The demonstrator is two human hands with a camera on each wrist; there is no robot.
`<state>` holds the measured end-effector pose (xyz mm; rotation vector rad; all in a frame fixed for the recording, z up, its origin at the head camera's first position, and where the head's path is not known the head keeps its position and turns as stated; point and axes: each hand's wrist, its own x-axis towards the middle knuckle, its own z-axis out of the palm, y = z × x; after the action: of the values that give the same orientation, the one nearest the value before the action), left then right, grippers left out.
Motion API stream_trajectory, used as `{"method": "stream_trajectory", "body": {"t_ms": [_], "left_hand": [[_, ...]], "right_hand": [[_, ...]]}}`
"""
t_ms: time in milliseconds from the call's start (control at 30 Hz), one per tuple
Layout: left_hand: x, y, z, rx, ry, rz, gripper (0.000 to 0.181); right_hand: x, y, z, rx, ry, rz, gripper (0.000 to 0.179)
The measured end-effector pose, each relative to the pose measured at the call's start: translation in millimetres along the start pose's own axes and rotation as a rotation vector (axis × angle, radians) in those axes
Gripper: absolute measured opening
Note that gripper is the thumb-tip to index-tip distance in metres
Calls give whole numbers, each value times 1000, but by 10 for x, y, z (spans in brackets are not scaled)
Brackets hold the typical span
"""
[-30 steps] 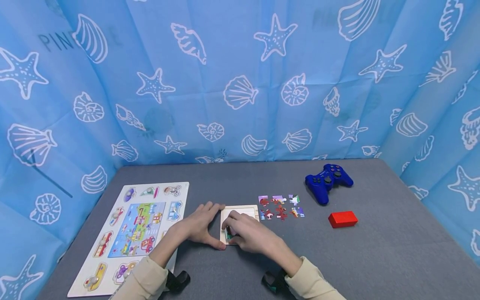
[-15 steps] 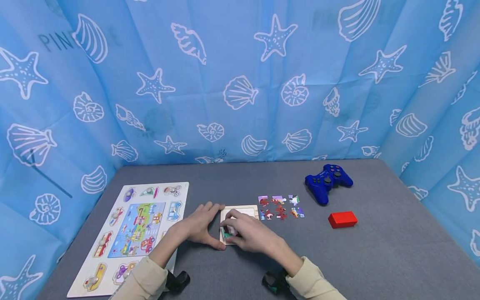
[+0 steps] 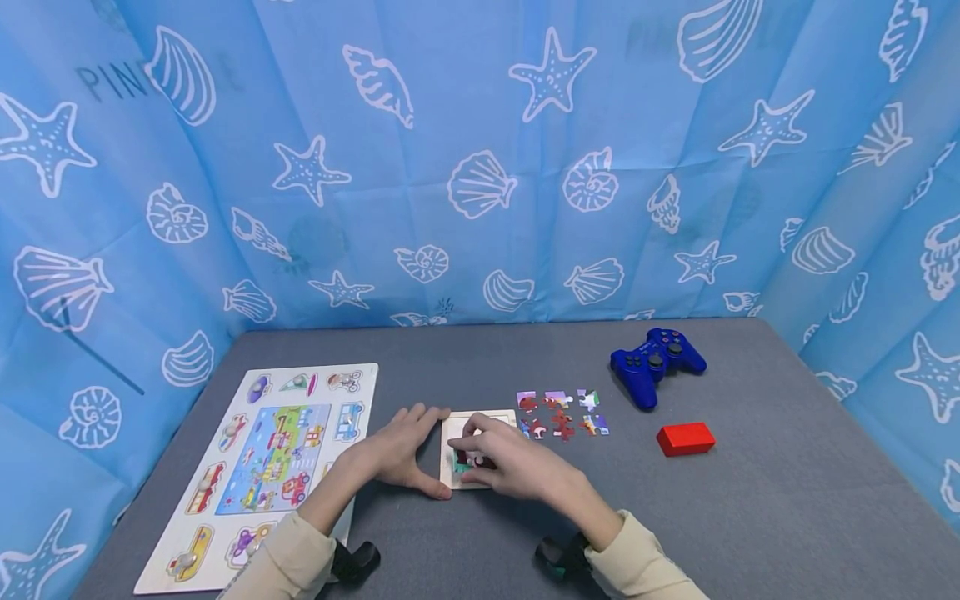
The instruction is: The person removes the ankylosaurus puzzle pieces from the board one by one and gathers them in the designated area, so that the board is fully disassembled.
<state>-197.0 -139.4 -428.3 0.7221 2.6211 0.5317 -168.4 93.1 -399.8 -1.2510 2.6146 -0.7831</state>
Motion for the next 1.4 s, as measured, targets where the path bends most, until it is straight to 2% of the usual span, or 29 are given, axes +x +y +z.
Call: {"method": "stream_trajectory", "body": {"t_ms": [233, 467, 600, 800, 1067, 1400], "left_hand": [[12, 17, -1, 4, -19, -29, 111], [7, 18, 4, -3, -12, -25, 112], [5, 13, 3, -1, -8, -15, 112], [2, 10, 0, -1, -2, -2, 112], [4, 20, 0, 8, -1, -4, 112], [-5, 20, -4, 10, 6, -3, 113]], "right_hand": [[-167, 84, -189, -12, 27, 80, 37], [-378, 242, -310, -99, 69, 119, 35], [-481, 320, -358, -108, 56, 170, 36], [-557, 376, -368, -92, -12, 240, 38], [-583, 418, -309, -133, -24, 243, 43], [-568, 452, -280, -134, -25, 181, 34]]}}
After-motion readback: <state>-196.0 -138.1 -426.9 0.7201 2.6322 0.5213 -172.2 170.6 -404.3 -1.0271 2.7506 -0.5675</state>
